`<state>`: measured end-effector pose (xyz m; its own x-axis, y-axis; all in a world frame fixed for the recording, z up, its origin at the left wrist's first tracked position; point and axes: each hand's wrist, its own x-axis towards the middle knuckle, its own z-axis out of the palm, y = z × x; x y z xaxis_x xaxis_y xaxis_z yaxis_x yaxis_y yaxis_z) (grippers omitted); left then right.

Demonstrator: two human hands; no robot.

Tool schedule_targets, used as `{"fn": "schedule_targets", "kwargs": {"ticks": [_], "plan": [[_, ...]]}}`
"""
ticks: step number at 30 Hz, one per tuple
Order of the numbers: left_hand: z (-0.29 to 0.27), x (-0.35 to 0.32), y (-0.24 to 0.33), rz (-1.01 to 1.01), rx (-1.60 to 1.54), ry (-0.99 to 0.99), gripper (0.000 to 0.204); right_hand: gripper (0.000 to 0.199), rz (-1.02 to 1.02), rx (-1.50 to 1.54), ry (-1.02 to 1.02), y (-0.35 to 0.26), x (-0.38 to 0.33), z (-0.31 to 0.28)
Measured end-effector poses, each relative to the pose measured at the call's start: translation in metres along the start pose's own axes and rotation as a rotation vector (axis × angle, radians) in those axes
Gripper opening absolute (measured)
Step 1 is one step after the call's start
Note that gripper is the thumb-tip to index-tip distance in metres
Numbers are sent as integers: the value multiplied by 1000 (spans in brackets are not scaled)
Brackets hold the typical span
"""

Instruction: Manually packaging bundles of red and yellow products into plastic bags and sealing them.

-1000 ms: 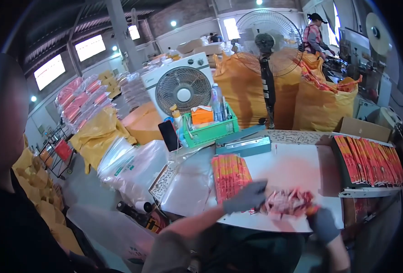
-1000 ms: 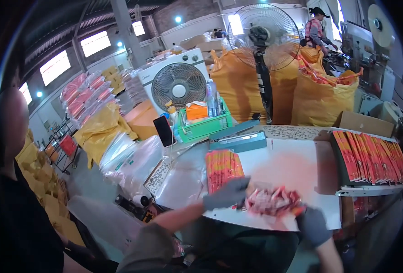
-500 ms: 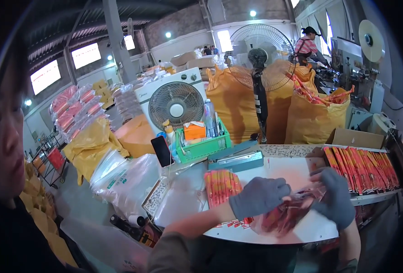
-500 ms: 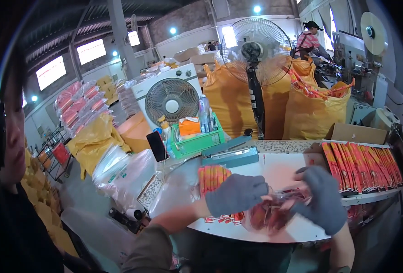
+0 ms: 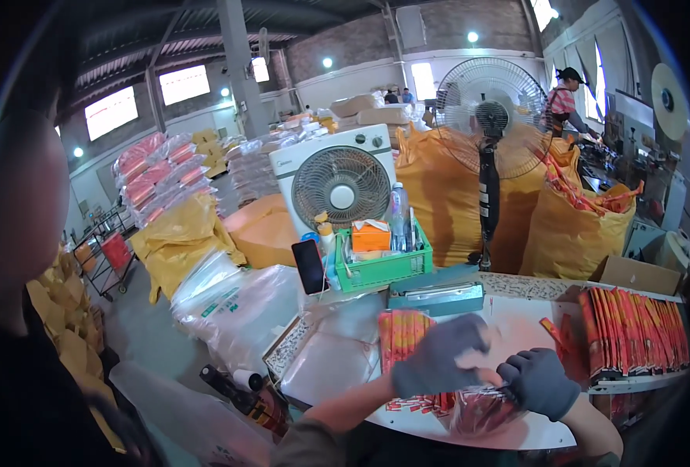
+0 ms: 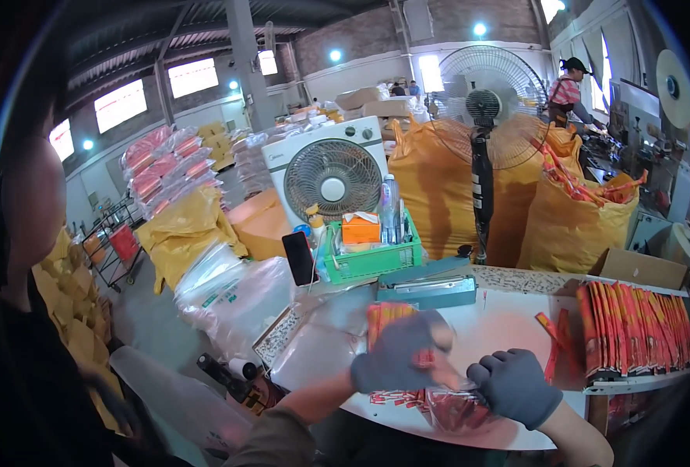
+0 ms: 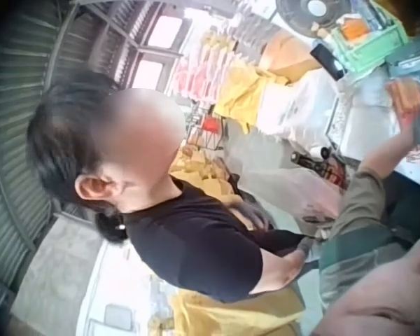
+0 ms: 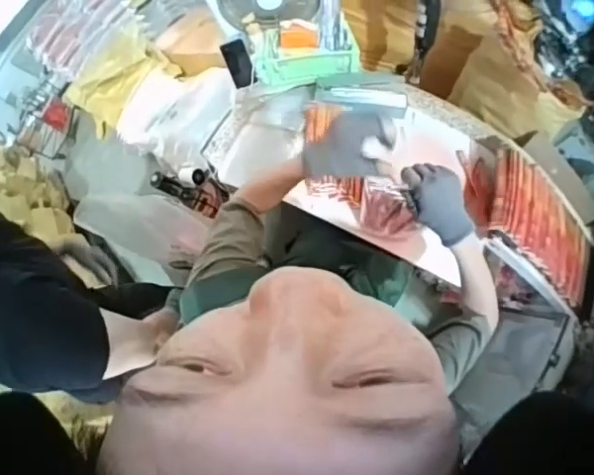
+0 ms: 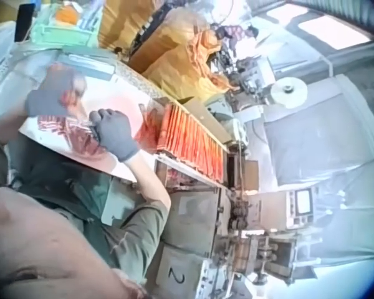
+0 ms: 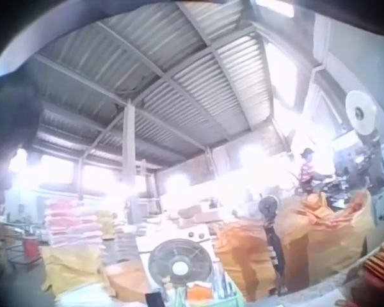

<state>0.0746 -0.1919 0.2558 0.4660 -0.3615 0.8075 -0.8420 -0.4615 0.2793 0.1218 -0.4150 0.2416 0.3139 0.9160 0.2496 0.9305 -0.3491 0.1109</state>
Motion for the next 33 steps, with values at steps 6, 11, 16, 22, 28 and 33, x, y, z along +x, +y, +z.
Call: {"fn": "schedule_targets", "kwargs": {"ticks": [6, 11, 16, 22, 28, 33], "plan": [[-124, 57, -103, -462, -246, 407, 56, 20, -68, -17, 87, 12, 13, 11], [-131, 44, -114, -542, -342, 219, 52, 17, -55, -16, 101, 7, 10, 8], [13, -75, -61, -338, -261, -458, 86, 19, 34, 59, 76, 14, 15, -3], [97, -90, -46, -1003, -913, 60, 58, 22, 123, 115, 496, 61, 89, 8], [126, -117, -121, -1175, -1144, 275, 39, 48, 644, 418, 550, 186, 152, 156], [122, -146, -199, -1548, -1363, 204, 34, 86, 771, 606, 428, 198, 201, 204]]}}
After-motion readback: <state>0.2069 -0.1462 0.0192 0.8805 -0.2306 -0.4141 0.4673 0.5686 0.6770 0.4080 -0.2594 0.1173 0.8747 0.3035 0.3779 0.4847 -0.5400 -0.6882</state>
